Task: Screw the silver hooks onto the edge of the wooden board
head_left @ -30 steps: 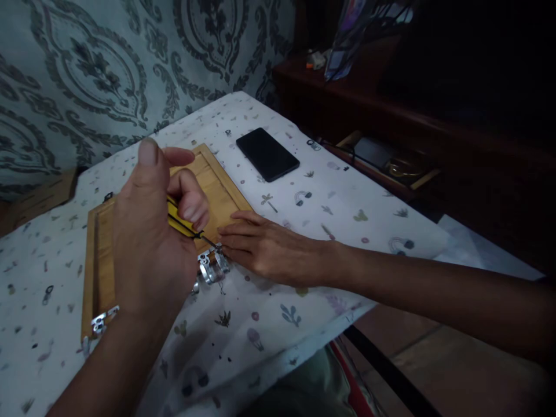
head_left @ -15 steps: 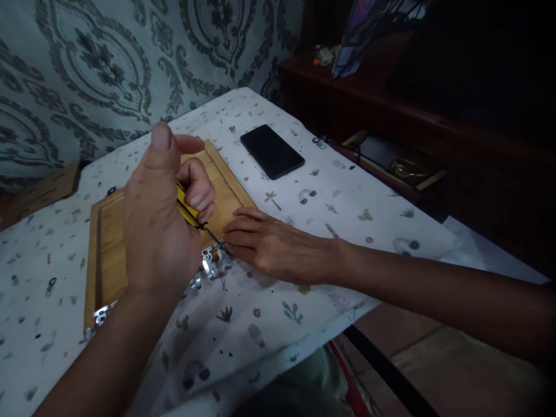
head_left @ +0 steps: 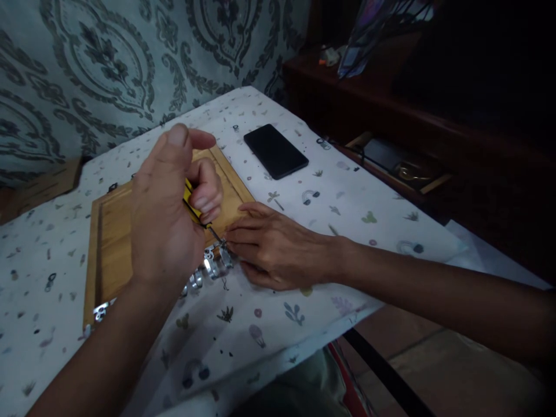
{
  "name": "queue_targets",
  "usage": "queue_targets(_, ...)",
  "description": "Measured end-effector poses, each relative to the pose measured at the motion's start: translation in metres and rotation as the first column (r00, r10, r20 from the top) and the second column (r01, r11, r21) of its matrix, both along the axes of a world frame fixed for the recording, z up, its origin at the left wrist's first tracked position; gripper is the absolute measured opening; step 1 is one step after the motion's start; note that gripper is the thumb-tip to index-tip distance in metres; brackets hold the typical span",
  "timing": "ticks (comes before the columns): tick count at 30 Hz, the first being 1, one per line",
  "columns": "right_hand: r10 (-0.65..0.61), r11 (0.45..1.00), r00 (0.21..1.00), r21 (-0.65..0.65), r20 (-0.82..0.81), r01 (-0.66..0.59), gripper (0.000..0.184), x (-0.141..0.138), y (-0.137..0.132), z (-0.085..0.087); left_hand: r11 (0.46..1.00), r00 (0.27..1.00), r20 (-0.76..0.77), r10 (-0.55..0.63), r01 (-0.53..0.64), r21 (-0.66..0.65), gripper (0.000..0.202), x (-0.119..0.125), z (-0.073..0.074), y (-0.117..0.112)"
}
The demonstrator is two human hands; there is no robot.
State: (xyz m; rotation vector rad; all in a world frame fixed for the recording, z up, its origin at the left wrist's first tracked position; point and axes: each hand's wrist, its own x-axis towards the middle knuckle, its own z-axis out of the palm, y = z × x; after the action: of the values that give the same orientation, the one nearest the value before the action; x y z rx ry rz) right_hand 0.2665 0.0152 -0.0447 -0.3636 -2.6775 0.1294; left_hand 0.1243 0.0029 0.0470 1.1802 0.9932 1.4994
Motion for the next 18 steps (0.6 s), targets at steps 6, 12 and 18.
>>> queue_targets(6,-0.069,0.993,0.994,0.086,-0.082,0.076,0.052,-0.006,-0.005,-0.006,1.000,0.998,0.060,0.015,-0.015,-0.010,0.036,0.002,0.000,0.000)
queue_targets(12,-0.091,0.975,0.976,0.179,-0.197,0.127,0.040,-0.011,-0.005,-0.015,1.000,0.998,0.063,0.003,-0.001,-0.023,0.032,0.001,0.001,0.000)
queue_targets(18,-0.088,0.973,0.978,0.193,-0.192,0.125,0.039,-0.010,-0.004,-0.016,1.000,0.998,0.068,-0.008,0.010,-0.028,0.037,0.002,0.003,-0.002)
